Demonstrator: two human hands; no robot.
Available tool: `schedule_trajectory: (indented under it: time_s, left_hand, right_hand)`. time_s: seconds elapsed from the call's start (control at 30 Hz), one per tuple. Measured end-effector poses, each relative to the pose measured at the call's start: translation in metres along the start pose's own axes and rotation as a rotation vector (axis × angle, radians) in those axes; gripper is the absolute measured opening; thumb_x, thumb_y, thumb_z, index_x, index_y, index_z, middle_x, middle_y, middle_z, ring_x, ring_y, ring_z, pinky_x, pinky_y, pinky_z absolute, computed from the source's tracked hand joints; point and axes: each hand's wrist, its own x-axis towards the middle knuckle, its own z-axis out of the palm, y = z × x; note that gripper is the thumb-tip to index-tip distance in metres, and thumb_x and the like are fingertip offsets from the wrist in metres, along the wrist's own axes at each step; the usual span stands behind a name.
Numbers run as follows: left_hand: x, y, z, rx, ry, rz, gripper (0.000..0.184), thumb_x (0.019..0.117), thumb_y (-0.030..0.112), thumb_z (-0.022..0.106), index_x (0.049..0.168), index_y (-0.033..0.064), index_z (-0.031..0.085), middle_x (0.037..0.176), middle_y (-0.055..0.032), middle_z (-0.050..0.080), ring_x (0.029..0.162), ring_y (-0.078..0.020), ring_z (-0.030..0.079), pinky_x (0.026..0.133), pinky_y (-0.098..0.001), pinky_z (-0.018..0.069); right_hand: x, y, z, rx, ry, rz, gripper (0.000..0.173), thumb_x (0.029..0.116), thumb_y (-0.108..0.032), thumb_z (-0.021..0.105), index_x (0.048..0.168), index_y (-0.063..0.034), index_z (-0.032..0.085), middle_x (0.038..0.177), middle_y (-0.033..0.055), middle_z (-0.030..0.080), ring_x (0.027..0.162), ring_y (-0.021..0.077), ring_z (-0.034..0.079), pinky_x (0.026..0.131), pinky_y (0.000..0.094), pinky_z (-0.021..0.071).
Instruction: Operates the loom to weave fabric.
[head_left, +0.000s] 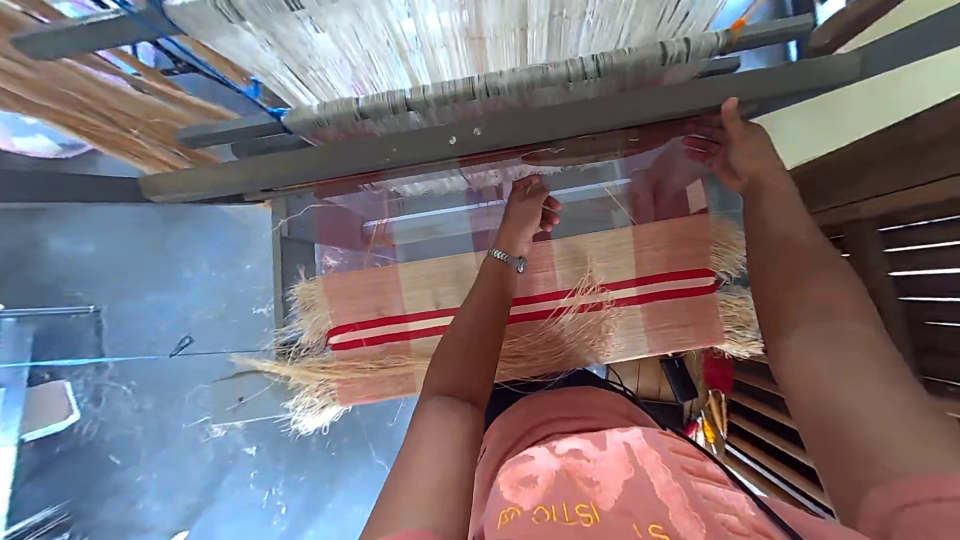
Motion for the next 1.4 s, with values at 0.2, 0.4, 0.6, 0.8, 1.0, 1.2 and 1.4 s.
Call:
schedule_trajectory:
  time_s: [0.2, 0.4, 0.6, 0.8, 1.0, 1.2, 1.4]
  left_hand:
    - [0.006, -0.006, 0.04, 0.474, 0.028, 0.059, 0.078, 0.1102, 0.033, 0.045, 0.162, 0.0046, -0.006, 0.085, -0.0138, 0.069, 0.06, -0.0178, 0.065, 0.056, -0.0331, 0.0576]
    - [0.025, -0.023, 0.027, 0.352, 0.327, 0.183, 0.06, 0.1039, 0.03, 0.058, 0.147, 0.0008, 0.029, 0.087, -0.0149, 0.062, 0.07, -0.0236, 0.064, 0.067, -0.0423, 0.0573]
    - [0.024, -0.009, 0.043, 0.327, 0.206, 0.127, 0.078, 0.108, 0.029, 0.051, 0.163, 0.0125, -0.001, 0.084, -0.0137, 0.064, 0.061, -0.0181, 0.062, 0.059, -0.0342, 0.0549]
    - [0.036, -0.013, 0.047, 0.276, 0.195, 0.138, 0.084, 0.1059, 0.027, 0.056, 0.164, 0.0152, -0.004, 0.087, -0.0147, 0.064, 0.055, -0.016, 0.059, 0.053, -0.0312, 0.0529]
    - [-0.004, 0.017, -0.008, 0.347, -0.09, 0.028, 0.054, 0.1113, 0.033, 0.041, 0.158, 0.0083, 0.028, 0.08, -0.01, 0.069, 0.049, -0.0107, 0.054, 0.046, -0.0239, 0.0459]
    - [-0.048, 0.031, -0.167, 0.841, 0.411, 0.454, 0.036, 0.1084, 0.022, 0.042, 0.13, 0.0018, 0.063, 0.114, -0.0181, 0.07, 0.096, -0.0258, 0.071, 0.086, -0.0461, 0.0584]
    - [-0.039, 0.048, -0.331, 0.815, 0.996, 0.27, 0.043, 0.1034, 0.009, 0.038, 0.141, -0.0009, 0.056, 0.15, -0.0268, 0.048, 0.143, -0.0373, 0.045, 0.119, -0.049, 0.0343]
  right_hand:
    - [0.002, 0.003, 0.002, -0.066, 0.106, -0.012, 0.063, 0.1061, -0.057, 0.043, 0.142, -0.0069, 0.054, 0.14, 0.0063, 0.061, 0.126, 0.0171, 0.06, 0.103, 0.037, 0.0501]
    - [0.004, 0.007, 0.001, -0.028, 0.132, -0.007, 0.063, 0.1049, -0.058, 0.046, 0.141, -0.0076, 0.055, 0.141, 0.0062, 0.06, 0.129, 0.0191, 0.058, 0.105, 0.0406, 0.0506]
    - [0.004, 0.008, 0.007, 0.034, 0.139, 0.005, 0.061, 0.1059, -0.057, 0.044, 0.14, -0.0083, 0.055, 0.139, 0.0056, 0.06, 0.127, 0.0194, 0.059, 0.102, 0.0407, 0.0519]
    - [0.005, 0.009, 0.005, 0.094, 0.152, 0.009, 0.064, 0.1043, -0.056, 0.05, 0.147, -0.0089, 0.048, 0.142, 0.0081, 0.059, 0.124, 0.0223, 0.063, 0.098, 0.0405, 0.0576]
    - [-0.003, 0.008, 0.006, 0.115, 0.116, 0.003, 0.079, 0.1007, -0.058, 0.057, 0.159, -0.0156, 0.025, 0.149, 0.0093, 0.052, 0.122, 0.0242, 0.065, 0.098, 0.0409, 0.0598]
    - [-0.007, 0.003, 0.012, 0.036, 0.053, 0.025, 0.072, 0.1039, -0.065, 0.038, 0.154, -0.0129, 0.034, 0.138, 0.0044, 0.06, 0.122, 0.0176, 0.064, 0.102, 0.0382, 0.0561]
    - [-0.008, 0.003, 0.02, 0.037, 0.093, 0.054, 0.069, 0.1043, -0.067, 0.033, 0.148, -0.0142, 0.041, 0.137, 0.0012, 0.059, 0.122, 0.0131, 0.062, 0.102, 0.0351, 0.0539]
